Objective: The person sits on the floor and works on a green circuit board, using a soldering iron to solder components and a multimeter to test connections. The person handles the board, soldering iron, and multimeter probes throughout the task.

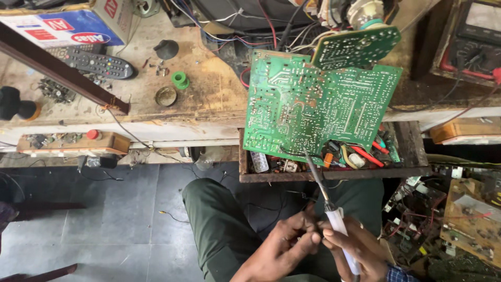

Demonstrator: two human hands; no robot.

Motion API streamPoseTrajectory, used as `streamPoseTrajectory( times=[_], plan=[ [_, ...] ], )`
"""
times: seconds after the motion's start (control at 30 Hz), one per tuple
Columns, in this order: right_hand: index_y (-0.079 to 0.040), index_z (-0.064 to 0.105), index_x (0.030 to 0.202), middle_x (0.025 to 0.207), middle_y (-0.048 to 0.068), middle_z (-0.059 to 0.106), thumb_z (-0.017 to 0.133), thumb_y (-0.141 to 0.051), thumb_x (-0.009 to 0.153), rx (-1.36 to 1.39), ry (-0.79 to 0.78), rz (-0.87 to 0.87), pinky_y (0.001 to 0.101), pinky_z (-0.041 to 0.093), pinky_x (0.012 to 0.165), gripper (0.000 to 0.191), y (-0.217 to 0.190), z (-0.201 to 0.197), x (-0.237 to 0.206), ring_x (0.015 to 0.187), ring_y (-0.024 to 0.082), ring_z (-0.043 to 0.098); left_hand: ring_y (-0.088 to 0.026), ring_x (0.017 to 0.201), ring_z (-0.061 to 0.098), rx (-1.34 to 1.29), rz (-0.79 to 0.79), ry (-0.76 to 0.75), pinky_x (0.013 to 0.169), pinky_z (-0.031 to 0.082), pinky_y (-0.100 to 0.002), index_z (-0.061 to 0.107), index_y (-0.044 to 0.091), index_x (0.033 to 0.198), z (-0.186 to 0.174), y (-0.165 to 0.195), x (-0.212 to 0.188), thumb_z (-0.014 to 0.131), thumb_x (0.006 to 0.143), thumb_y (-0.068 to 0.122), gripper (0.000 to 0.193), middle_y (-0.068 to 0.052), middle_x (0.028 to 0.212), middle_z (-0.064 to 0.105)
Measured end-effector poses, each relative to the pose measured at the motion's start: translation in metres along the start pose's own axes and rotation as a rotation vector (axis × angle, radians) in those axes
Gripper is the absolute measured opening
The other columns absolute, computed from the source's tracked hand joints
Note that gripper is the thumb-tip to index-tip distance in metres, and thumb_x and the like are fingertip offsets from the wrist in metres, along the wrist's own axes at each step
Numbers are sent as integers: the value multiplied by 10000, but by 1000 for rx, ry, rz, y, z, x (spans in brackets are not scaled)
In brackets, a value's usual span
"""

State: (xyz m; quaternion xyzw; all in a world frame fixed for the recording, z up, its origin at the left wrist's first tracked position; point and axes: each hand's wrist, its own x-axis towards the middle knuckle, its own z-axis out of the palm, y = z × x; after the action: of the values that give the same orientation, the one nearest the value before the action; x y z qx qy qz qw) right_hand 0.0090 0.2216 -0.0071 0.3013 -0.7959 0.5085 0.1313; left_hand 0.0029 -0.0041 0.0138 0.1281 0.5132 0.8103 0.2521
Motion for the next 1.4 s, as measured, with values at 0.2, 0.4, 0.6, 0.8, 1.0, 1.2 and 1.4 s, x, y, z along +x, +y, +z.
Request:
streamPoseTrajectory(
  times=[0.2, 0.4, 0.6, 0.8, 1.0, 1.2, 1.4],
  plan=[
    [-36, 677, 1209, 1090, 213, 756, 767, 86, 846, 103, 189, 41, 254, 649, 756, 394, -18, 22, 33, 925, 196, 798, -71, 858, 570, -103, 33, 139, 793, 494, -242, 512, 43, 1071, -20, 9, -19, 561, 1111, 171, 143, -5, 923, 599],
    [13, 700, 1173, 1119, 272, 725, 783, 85, 808, 378, 171, 72, 284, 687, 710, 381, -31, 43, 52, 911, 265, 786, -78, 920, 575, -5, 128, 198, 851, 515, -250, 533, 15, 1048, -38, 10, -31, 584, 1107, 152, 158, -27, 992, 612],
    [-35, 679, 1207, 1078, 212, 741, 791, 43, 862, 239, 176, -89, 318, 668, 813, 372, -34, 60, 71, 942, 247, 782, -71, 879, 563, -9, 82, 237, 814, 517, -250, 560, 19, 1024, -51, 19, -38, 609, 1076, 160, 158, -17, 948, 603],
    [-47, 672, 1216, 1023, 170, 766, 792, 83, 846, 225, 130, -67, 245, 614, 690, 410, -34, 71, 83, 852, 169, 770, -81, 860, 559, -42, 121, 234, 796, 500, -253, 564, 17, 1030, -61, 28, -45, 611, 1079, 155, 154, -27, 946, 618],
    [-36, 640, 1177, 1085, 212, 707, 713, 124, 834, 166, 152, -82, 291, 609, 762, 385, -37, 91, 92, 879, 194, 737, -81, 928, 572, -35, 134, 250, 856, 498, -248, 584, 9, 1054, -73, 49, -56, 640, 1056, 124, 128, -12, 975, 598],
    [-43, 616, 1220, 997, 129, 672, 643, 149, 845, 171, 45, -98, 246, 559, 689, 422, -34, 104, 115, 806, 144, 665, -151, 942, 664, 452, 300, 280, 846, 539, -288, 660, -23, 1032, -104, 93, -60, 691, 1019, 69, 98, -75, 986, 677],
    [-99, 616, 1238, 1079, 140, 719, 748, 43, 847, -202, 91, -159, 378, 554, 767, 436, -40, 125, 149, 940, 253, 722, -191, 931, 683, 584, 333, 376, 837, 539, -300, 654, -24, 1012, -139, 114, -54, 713, 987, 33, 86, -91, 968, 688]
  ],
)
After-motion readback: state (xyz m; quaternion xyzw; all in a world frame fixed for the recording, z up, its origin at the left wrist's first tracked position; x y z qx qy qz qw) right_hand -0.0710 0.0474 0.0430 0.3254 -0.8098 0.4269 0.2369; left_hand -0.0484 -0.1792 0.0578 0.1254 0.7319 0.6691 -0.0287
